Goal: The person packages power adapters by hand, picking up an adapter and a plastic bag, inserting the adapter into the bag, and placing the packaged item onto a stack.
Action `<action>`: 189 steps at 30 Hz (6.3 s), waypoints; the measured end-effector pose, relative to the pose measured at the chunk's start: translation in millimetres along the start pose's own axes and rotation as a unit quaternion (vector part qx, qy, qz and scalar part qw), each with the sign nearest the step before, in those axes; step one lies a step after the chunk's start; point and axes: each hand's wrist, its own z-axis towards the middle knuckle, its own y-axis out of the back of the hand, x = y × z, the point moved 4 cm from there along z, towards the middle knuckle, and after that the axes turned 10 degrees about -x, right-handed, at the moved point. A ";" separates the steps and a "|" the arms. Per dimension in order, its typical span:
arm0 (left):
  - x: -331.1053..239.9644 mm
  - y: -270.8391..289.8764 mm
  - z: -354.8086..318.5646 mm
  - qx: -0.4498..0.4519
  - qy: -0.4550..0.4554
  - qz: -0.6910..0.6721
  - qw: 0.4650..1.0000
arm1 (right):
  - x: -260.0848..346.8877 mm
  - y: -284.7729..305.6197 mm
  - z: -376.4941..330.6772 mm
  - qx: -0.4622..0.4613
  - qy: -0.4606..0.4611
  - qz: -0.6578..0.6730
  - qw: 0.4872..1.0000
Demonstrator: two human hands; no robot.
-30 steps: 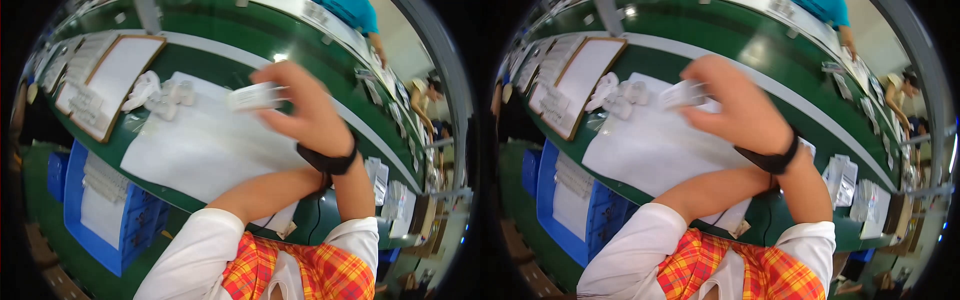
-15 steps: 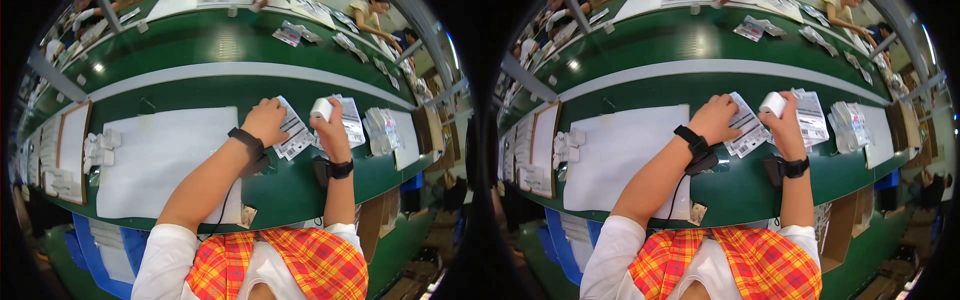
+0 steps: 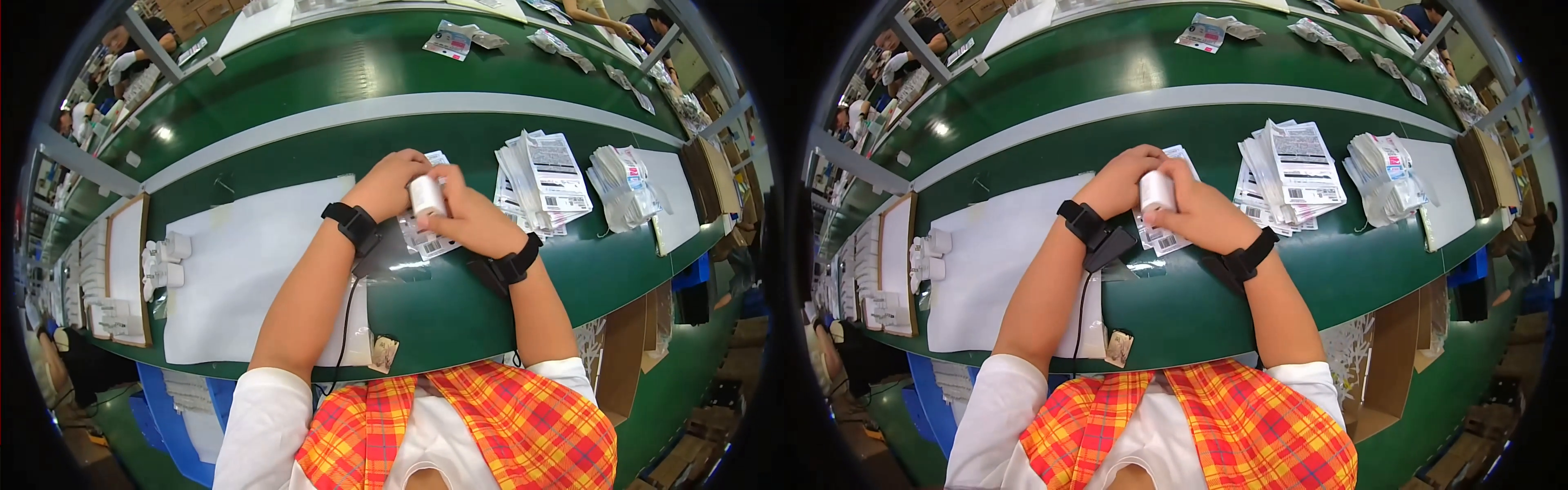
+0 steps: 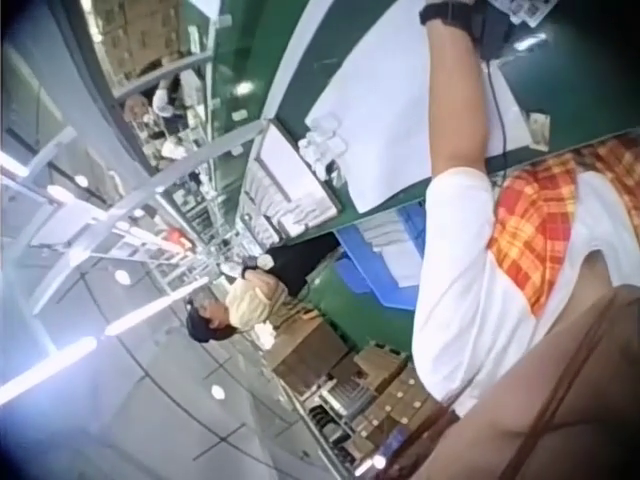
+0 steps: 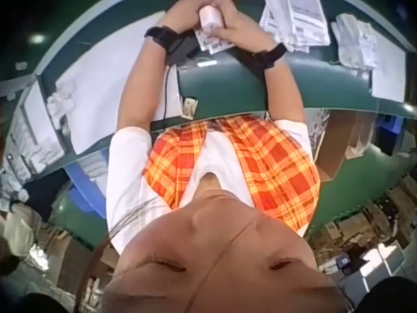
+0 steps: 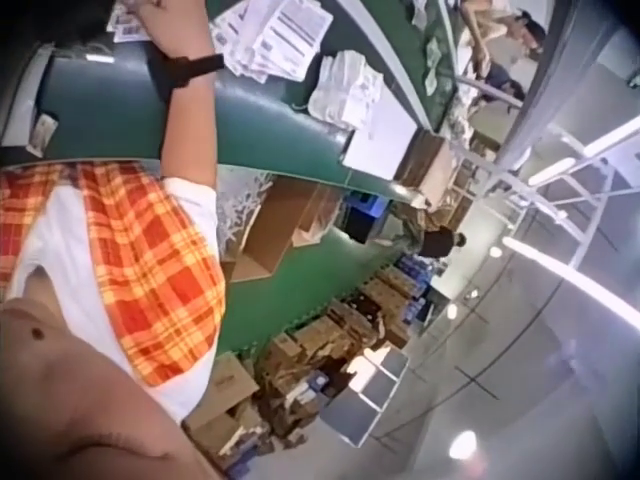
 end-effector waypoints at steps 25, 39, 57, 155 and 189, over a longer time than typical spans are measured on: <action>-11.5 -27.2 -17.7 -0.060 -0.062 0.181 0.980 | 8.7 17.6 -12.3 -0.100 0.053 -0.118 0.987; -27.4 -13.2 -16.3 -0.008 0.059 0.144 0.988 | -10.4 0.4 2.3 -0.113 0.000 -0.165 0.980; -11.3 26.5 -11.1 -0.157 -0.035 0.096 0.982 | -14.9 3.3 10.6 -0.121 0.014 -0.102 0.987; -21.9 17.0 -29.9 -0.150 -0.047 0.230 0.961 | 17.2 25.0 40.1 -0.072 0.146 -0.332 0.929; 14.6 17.0 -20.8 0.146 0.040 0.225 0.963 | 49.9 -29.9 -75.7 0.211 0.231 -0.362 0.878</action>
